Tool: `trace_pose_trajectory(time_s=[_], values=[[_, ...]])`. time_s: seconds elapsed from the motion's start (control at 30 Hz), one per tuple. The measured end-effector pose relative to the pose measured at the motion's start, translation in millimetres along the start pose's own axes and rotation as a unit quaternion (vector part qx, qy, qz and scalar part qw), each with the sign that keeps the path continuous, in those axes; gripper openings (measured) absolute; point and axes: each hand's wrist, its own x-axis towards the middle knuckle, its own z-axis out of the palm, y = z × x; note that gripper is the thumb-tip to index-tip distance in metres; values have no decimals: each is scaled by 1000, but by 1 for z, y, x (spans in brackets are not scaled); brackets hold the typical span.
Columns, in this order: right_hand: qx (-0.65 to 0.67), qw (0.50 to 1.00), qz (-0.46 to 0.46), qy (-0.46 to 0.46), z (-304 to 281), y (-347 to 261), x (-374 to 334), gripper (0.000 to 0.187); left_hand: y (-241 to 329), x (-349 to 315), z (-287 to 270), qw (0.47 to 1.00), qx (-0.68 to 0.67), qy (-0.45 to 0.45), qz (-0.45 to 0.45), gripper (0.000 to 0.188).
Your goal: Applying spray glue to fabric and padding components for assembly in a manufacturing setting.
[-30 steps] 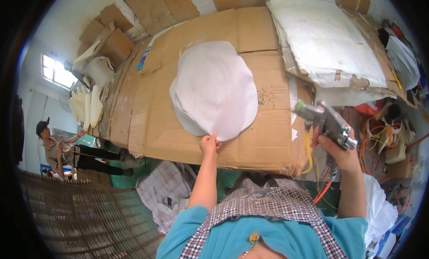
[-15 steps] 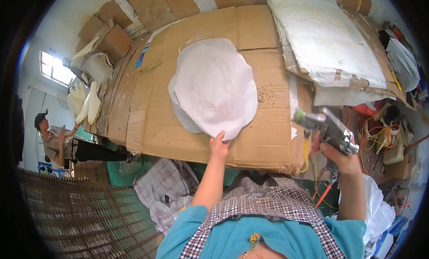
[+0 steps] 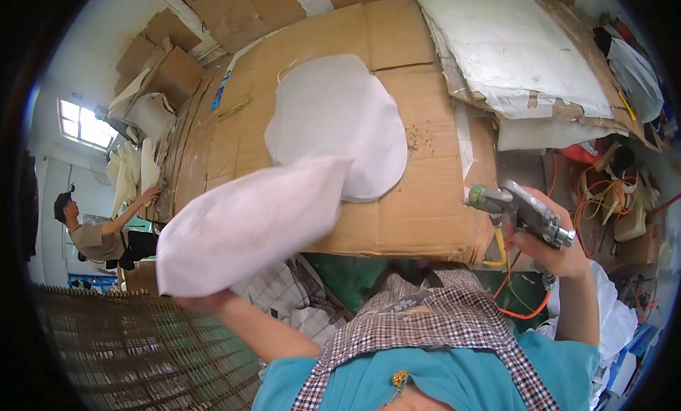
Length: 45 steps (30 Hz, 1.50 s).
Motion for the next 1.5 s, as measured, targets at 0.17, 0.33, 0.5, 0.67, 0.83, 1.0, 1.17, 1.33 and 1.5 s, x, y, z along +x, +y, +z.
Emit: trace_pose_trajectory(time_s=[0.17, 0.33, 0.5, 0.67, 0.83, 1.0, 1.17, 1.33, 1.5], values=[[7, 997, -24, 79, 13, 1, 20, 38, 37, 7, -27, 986, 136, 94, -18, 36], [-64, 986, -9, 155, 5, -6, 8, 17, 63, 12, -36, 978, -13, 170, -117, 31], [-60, 994, 36, 79, -17, -1, -19, 59, 76, 8, -44, 950, -147, 234, -145, 27], [-30, 999, -8, 14, -5, 2, -12, 54, 29, 23, -106, 968, -188, 143, -85, 33], [14, 995, -5, 97, -7, 8, -12, 58, 23, 28, -104, 916, -332, 173, -142, 40], [-16, 999, -10, 36, -14, 7, -31, 58, 20, 29, -106, 891, -417, 91, -155, 38], [-15, 989, 7, 149, -23, 7, -39, 59, 19, 31, -99, 883, -427, 83, -175, 37], [-47, 998, -10, 49, -27, 0, -46, 60, 33, 24, -80, 892, -370, 147, -216, 38], [1, 1000, 7, 0, -6, 4, -25, 59, 23, 21, -96, 890, -377, 107, -233, 43]])
